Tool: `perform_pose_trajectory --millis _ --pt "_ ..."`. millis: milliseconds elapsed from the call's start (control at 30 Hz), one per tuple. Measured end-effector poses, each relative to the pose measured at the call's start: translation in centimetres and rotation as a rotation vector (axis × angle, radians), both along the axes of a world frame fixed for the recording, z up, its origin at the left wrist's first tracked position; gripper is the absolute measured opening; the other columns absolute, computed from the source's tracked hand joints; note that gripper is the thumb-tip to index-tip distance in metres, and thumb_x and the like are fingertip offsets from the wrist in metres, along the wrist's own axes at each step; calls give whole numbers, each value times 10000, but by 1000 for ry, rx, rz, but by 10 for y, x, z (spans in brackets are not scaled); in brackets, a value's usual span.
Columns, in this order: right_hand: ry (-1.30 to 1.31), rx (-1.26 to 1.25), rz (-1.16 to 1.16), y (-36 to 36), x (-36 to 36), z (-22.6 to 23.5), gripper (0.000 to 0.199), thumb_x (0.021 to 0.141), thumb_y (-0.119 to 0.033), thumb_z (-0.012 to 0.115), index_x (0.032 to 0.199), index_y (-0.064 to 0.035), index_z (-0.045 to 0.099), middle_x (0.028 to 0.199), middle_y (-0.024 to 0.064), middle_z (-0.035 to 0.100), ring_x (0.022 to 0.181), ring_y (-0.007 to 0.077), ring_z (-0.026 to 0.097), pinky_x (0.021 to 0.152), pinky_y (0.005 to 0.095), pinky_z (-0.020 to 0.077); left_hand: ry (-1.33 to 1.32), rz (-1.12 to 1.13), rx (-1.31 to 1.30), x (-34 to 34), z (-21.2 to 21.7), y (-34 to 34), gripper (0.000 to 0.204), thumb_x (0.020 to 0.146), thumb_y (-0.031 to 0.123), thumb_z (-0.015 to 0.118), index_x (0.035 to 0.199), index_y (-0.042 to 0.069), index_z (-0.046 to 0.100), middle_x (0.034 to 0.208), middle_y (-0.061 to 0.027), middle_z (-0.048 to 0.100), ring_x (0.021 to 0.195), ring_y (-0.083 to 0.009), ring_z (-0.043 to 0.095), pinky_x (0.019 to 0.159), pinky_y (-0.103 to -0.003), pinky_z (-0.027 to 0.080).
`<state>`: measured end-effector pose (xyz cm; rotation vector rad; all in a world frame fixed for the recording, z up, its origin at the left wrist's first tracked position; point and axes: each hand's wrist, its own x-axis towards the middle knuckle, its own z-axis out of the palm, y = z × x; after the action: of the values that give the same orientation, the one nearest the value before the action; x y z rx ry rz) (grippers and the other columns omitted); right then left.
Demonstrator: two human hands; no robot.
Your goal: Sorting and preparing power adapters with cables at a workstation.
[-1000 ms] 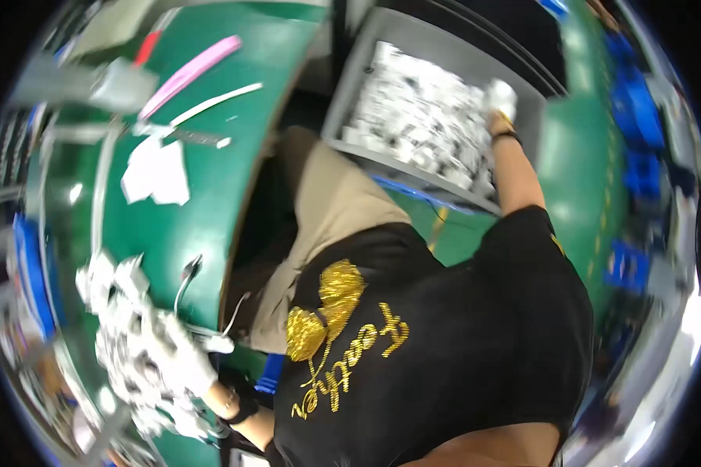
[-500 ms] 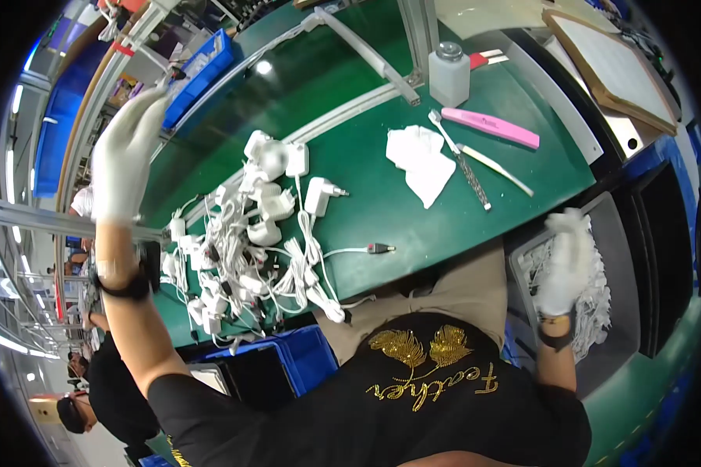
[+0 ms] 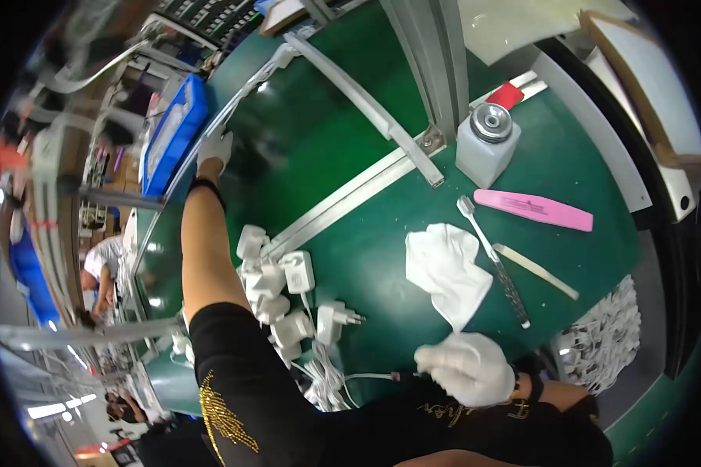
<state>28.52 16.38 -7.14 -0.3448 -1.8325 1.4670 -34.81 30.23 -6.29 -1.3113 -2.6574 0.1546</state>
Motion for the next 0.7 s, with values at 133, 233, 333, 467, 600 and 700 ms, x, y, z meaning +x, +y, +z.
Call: perform_pose_trajectory --millis 133,233,333,467,600,700 --pt "-28 6 129 17 -2 -3 355 792 22 660 1146 -2 647 817 90 682 612 248 618 545 338 495 74 -81 138 -64 -46 -5 496 964 488 425 1409 279 486 1424 -239 459 1295 -434 442 1065 -446 392" --pt "-20 -58 193 13 2 -10 371 771 12 691 1139 -19 655 768 80 661 569 232 597 483 332 472 86 -142 130 -94 -65 -13 512 984 465 408 1448 250 440 1438 -247 440 1316 -420 422 1085 -447 372" --pt "-54 -45 181 11 6 -7 373 811 67 603 1177 0 633 821 101 700 648 245 646 572 319 512 31 -346 243 -100 -51 -16 456 1001 362 402 1374 126 515 1404 -248 476 1291 -395 466 1061 -482 386" --pt "-100 -86 77 14 -9 -3 363 827 77 576 1177 0 632 841 122 697 675 234 659 579 320 517 140 -268 49 -12 -32 3 370 992 269 408 1214 42 597 1250 -257 589 1175 -402 565 959 -510 461" --pt "-93 -53 30 4 -5 3 340 868 86 546 1190 12 625 879 127 695 708 178 658 590 277 508 243 -247 -244 20 78 -23 327 973 327 486 1106 63 626 1039 -245 667 959 -418 642 842 -464 506" --pt "-140 -128 10 -5 -1 4 309 908 65 528 1196 15 627 890 115 691 718 144 648 606 248 499 -834 -54 480 99 116 -57 328 955 260 549 1188 34 597 1016 -174 707 916 -269 694 818 -346 539"
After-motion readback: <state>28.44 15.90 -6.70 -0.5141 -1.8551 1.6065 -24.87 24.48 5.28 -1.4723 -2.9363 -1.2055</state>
